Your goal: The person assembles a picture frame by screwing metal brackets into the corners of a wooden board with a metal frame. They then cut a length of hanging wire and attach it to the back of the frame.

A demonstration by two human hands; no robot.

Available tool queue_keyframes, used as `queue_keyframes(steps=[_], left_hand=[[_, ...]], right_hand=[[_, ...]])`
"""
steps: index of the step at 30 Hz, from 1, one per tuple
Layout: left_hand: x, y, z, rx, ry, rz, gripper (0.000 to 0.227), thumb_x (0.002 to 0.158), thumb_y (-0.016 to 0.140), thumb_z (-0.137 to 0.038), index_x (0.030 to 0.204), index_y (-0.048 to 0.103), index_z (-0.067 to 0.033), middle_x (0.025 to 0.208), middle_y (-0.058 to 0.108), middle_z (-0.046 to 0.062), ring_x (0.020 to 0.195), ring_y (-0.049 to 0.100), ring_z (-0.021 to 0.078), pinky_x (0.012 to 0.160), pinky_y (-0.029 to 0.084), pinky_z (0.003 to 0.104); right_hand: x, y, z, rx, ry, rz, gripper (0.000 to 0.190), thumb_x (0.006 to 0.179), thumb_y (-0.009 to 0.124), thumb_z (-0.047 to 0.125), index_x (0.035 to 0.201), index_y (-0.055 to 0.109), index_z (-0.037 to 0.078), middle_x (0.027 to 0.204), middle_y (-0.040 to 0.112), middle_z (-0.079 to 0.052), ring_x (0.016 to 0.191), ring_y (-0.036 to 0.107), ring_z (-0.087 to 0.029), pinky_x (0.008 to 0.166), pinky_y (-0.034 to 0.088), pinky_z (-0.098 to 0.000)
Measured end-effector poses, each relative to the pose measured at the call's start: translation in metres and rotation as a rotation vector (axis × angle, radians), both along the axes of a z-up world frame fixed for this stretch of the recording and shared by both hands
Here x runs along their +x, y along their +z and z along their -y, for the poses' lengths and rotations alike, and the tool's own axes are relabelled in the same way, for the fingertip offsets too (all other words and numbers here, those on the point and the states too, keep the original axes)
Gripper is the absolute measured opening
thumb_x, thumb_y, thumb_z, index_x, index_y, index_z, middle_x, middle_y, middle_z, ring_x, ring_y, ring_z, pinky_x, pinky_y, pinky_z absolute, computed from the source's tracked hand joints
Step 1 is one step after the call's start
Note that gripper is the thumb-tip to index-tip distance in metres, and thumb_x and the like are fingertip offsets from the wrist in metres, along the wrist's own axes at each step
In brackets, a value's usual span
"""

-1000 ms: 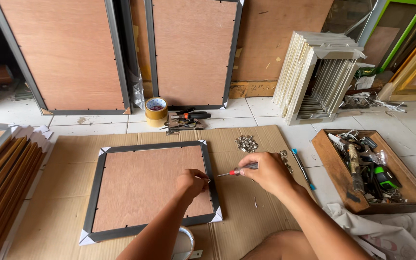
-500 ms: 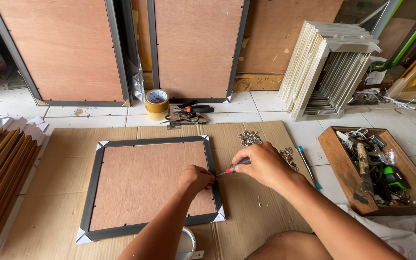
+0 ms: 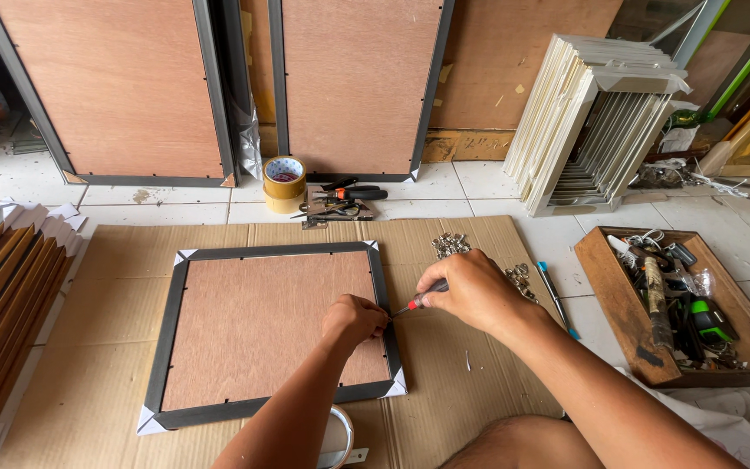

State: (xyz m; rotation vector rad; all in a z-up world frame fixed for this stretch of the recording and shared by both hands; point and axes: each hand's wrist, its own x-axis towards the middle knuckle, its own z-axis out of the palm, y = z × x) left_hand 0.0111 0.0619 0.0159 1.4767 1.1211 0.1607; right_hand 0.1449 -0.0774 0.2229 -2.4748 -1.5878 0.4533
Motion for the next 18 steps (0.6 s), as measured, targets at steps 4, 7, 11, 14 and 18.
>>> queue_keyframes(steps=[4, 7, 11, 14, 18], left_hand=[[0.000, 0.002, -0.002, 0.006, -0.006, -0.023, 0.023, 0.078, 0.085, -0.011, 0.099, 0.094, -0.0167, 0.067, 0.080, 0.007, 0.060, 0.078, 0.0124, 0.065, 0.068, 0.022], [0.001, -0.002, -0.002, 0.017, -0.022, -0.043, 0.021, 0.079, 0.084, -0.013, 0.096, 0.094, -0.0199, 0.066, 0.080, 0.006, 0.060, 0.078, 0.0125, 0.066, 0.068, 0.021], [0.003, -0.005, -0.002, 0.013, -0.022, -0.038, 0.021, 0.077, 0.084, -0.013, 0.094, 0.094, -0.0204, 0.066, 0.080, 0.006, 0.060, 0.078, 0.0122, 0.066, 0.068, 0.021], [0.003, -0.008, -0.003, 0.009, -0.031, -0.041, 0.021, 0.077, 0.084, -0.014, 0.095, 0.094, -0.0211, 0.066, 0.080, 0.005, 0.060, 0.078, 0.0120, 0.066, 0.068, 0.020], [0.003, -0.006, -0.004, 0.004, -0.033, -0.043, 0.024, 0.077, 0.085, -0.014, 0.098, 0.094, -0.0206, 0.067, 0.080, 0.005, 0.062, 0.078, 0.0117, 0.067, 0.068, 0.020]], right_hand=[[-0.002, 0.003, 0.000, -0.014, 0.004, -0.005, 0.019, 0.088, 0.090, 0.021, 0.106, 0.094, 0.027, 0.109, 0.091, -0.004, 0.113, 0.084, -0.029, 0.094, 0.066, -0.0395], [-0.001, -0.001, -0.002, -0.002, 0.006, 0.006, 0.018, 0.088, 0.091, 0.022, 0.104, 0.094, 0.027, 0.107, 0.090, -0.004, 0.111, 0.085, -0.027, 0.093, 0.067, -0.0378], [-0.003, 0.001, -0.003, -0.022, 0.022, 0.019, 0.018, 0.087, 0.090, 0.022, 0.105, 0.093, 0.027, 0.108, 0.090, -0.003, 0.113, 0.084, -0.028, 0.094, 0.067, -0.0402], [-0.006, 0.005, -0.005, -0.041, 0.064, 0.050, 0.016, 0.088, 0.090, 0.020, 0.103, 0.093, 0.026, 0.107, 0.090, -0.003, 0.114, 0.084, -0.028, 0.095, 0.067, -0.0410], [-0.010, 0.007, -0.013, -0.081, 0.150, 0.112, 0.013, 0.087, 0.090, 0.017, 0.097, 0.092, 0.026, 0.103, 0.090, -0.004, 0.111, 0.084, -0.028, 0.094, 0.067, -0.0419]])
